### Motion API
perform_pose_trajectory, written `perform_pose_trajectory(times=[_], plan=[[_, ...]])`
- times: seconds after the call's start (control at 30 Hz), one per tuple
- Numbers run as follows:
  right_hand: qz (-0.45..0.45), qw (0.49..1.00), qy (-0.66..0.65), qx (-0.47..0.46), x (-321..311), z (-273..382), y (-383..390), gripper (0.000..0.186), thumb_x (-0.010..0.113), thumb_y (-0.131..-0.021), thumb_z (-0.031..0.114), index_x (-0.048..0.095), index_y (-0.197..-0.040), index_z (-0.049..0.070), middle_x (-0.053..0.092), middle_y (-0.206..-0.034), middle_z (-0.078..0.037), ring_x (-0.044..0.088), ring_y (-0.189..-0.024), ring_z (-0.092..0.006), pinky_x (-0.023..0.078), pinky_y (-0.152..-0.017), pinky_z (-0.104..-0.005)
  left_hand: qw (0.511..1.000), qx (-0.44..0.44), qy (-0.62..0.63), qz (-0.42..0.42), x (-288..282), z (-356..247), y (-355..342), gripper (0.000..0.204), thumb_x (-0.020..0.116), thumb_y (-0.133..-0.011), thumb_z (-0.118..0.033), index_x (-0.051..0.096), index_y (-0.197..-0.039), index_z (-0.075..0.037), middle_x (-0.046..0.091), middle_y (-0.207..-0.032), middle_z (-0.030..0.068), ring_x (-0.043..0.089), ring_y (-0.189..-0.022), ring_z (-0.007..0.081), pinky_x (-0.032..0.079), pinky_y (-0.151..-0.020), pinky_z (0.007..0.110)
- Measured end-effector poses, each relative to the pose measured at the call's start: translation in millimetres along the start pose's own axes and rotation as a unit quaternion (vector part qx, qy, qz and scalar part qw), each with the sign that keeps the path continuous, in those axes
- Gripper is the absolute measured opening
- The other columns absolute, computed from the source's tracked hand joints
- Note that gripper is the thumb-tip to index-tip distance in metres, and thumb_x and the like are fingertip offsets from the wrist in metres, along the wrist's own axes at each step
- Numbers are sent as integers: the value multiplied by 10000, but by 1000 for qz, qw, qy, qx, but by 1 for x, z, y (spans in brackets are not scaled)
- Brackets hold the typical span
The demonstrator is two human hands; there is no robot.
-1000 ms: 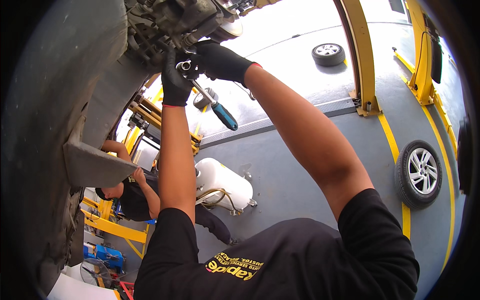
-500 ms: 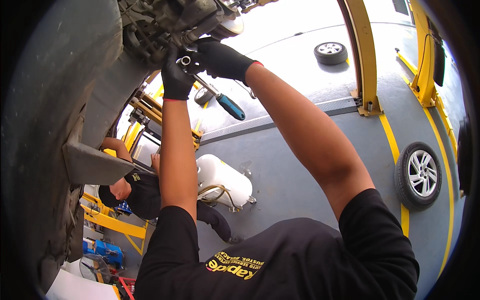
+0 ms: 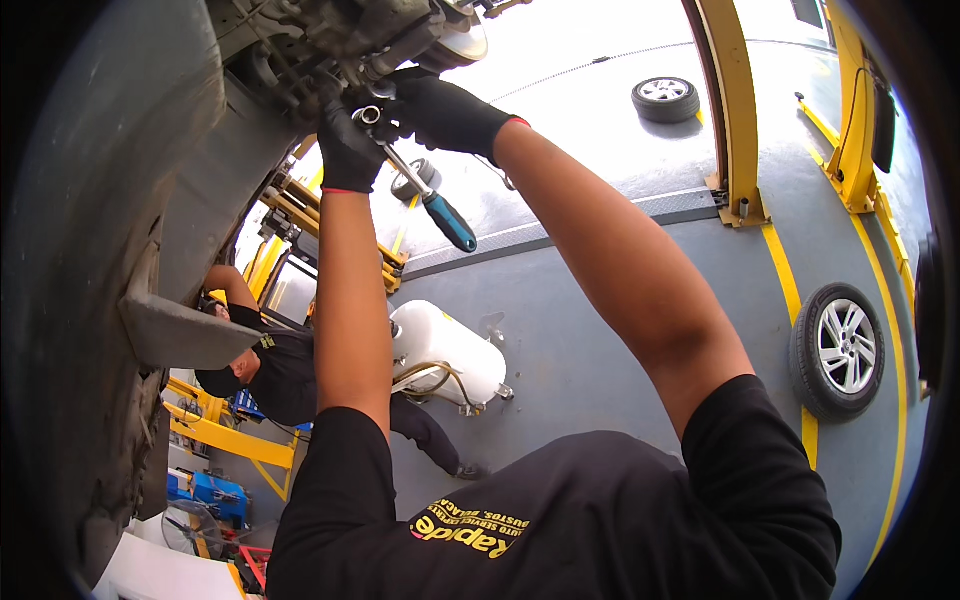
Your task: The person selects tools from a chest, then works on the underbody components of a car raised on a lift by hand and using a wrench.
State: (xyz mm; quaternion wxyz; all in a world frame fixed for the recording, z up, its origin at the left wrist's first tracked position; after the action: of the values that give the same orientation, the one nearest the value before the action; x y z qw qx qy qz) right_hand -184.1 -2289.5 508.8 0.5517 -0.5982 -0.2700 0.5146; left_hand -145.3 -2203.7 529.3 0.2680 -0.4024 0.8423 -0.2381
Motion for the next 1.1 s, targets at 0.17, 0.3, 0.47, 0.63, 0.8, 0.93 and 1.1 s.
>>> perform_pose_trajectory(times=[0.17, 0.3, 0.47, 0.63, 0.8, 0.93, 1.1], plan=[[55, 993, -70, 82, 7, -15, 4, 210, 589, -927, 175, 691, -1090, 93, 659, -1002, -107, 668, -851, -212, 556, -725, -331, 976, -62, 115, -175, -18, 23, 7, 343, 495, -1019, -435, 613, -1150, -141, 668, -1002, 46, 657, -774, 181, 526, -582, 300], [105, 980, -83, 145, 16, -22, 9, 193, 604, -913, 206, 713, -1032, 100, 688, -913, -130, 673, -918, -262, 538, -808, -377, 974, -7, -138, -180, -27, 5, 4, 297, 476, -1034, -409, 604, -1100, -150, 656, -948, 21, 630, -693, 160, 477, -504, 268], [58, 995, -39, 75, 9, -26, 21, 145, 559, -950, 117, 650, -1033, 41, 667, -901, -92, 679, -805, -191, 556, -651, -308, 957, -91, 45, -271, -37, 20, 4, 280, 521, -998, -415, 584, -929, -151, 588, -761, 9, 528, -580, 122, 376, -444, 234], [-6, 978, -107, 180, 30, -23, 54, 358, 660, -922, 374, 643, -976, 21, 668, -877, -203, 647, -818, -356, 502, -767, -429, 917, -89, 148, -361, -73, 48, 52, 372, 526, -971, -439, 491, -740, -148, 524, -659, 20, 413, -475, 108, 337, -420, 255], [115, 936, -176, 281, 72, -43, 153, 467, 688, -864, 470, 653, -965, 15, 681, -987, -223, 644, -973, -392, 497, -873, -448, 897, -154, 258, -323, -33, 135, 108, 308, 496, -1003, -373, 520, -833, -118, 603, -762, 72, 515, -575, 162, 428, -497, 283], [277, 787, -316, 452, 146, -43, 308, 272, 646, -892, 263, 666, -953, -2, 710, -802, -142, 686, -728, -185, 527, -719, -350, 838, -284, 210, -415, -23, 255, 249, 302, 544, -1002, -387, 562, -1058, -91, 653, -1116, 146, 644, -1024, 284, 512, -943, 468], [208, 657, -338, 641, 188, -28, 582, 244, 643, -890, 257, 663, -915, 16, 653, -746, -120, 651, -708, -230, 504, -689, -383, 755, -409, 256, -444, -3, 363, 435, 232, 510, -1021, -174, 557, -1200, -33, 619, -1242, 166, 562, -1217, 346, 441, -1074, 528]])
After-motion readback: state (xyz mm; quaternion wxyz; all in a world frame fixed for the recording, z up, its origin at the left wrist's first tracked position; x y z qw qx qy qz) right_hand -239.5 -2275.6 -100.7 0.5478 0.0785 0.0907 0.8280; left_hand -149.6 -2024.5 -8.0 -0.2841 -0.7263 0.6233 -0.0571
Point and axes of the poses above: each hand's wrist, its own y-axis away from the middle knuckle, its own x-axis out of the palm, z = x × y, the point moved 10 cm from there along -y, towards the middle knuckle
